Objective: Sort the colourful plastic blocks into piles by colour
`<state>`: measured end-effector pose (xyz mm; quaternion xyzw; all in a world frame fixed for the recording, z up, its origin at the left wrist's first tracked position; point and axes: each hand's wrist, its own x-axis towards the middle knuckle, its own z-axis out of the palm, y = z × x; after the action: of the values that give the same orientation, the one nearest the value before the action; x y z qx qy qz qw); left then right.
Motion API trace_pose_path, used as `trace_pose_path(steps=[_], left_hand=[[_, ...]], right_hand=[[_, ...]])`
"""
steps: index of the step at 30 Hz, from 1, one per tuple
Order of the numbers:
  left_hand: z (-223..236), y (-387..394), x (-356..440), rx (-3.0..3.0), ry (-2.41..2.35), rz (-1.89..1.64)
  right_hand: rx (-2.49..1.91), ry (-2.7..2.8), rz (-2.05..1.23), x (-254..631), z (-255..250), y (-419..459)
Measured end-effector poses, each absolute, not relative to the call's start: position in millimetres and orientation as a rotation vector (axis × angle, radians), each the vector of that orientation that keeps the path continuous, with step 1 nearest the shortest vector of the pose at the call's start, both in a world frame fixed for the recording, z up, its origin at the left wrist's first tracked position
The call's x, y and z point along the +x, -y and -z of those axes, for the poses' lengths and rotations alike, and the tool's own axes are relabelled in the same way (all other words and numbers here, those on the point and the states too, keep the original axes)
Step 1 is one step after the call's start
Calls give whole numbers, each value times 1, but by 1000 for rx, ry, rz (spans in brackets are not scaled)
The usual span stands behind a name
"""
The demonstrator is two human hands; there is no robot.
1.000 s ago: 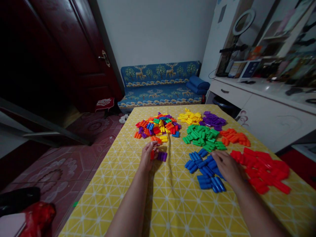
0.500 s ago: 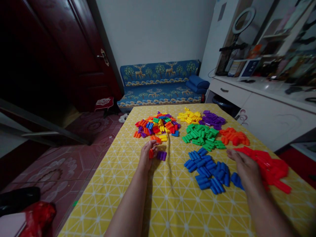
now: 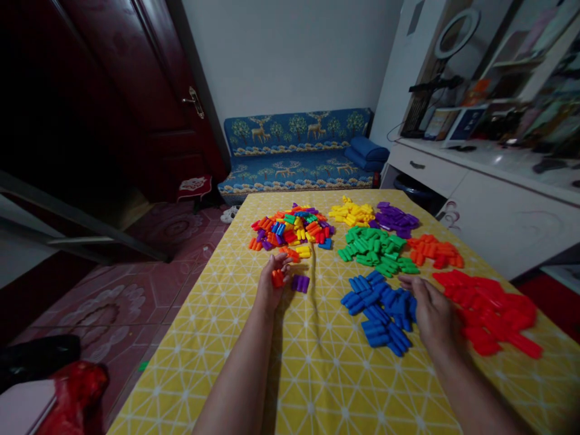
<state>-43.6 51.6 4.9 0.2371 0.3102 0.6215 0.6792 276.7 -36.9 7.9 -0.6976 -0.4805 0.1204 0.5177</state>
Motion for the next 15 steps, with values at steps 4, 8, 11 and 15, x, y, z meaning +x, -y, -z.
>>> trace_pose_path(steps=[4,8,11,15], left_hand=[[-12,-48,-47,560,-564,-1324],[-21,-40,-47,609,-478,-1282],[-26,-35,-46,618,-430,-1263],[-26,-33,-47,618,-364,-1179]], right_hand=[[-1503,1235,-289,239,-31,23],[-1277,1492,-479,171,-39,12],[-1197,1662,-717,121,-33,7],[-1234,1816,-745,83,-21,0]])
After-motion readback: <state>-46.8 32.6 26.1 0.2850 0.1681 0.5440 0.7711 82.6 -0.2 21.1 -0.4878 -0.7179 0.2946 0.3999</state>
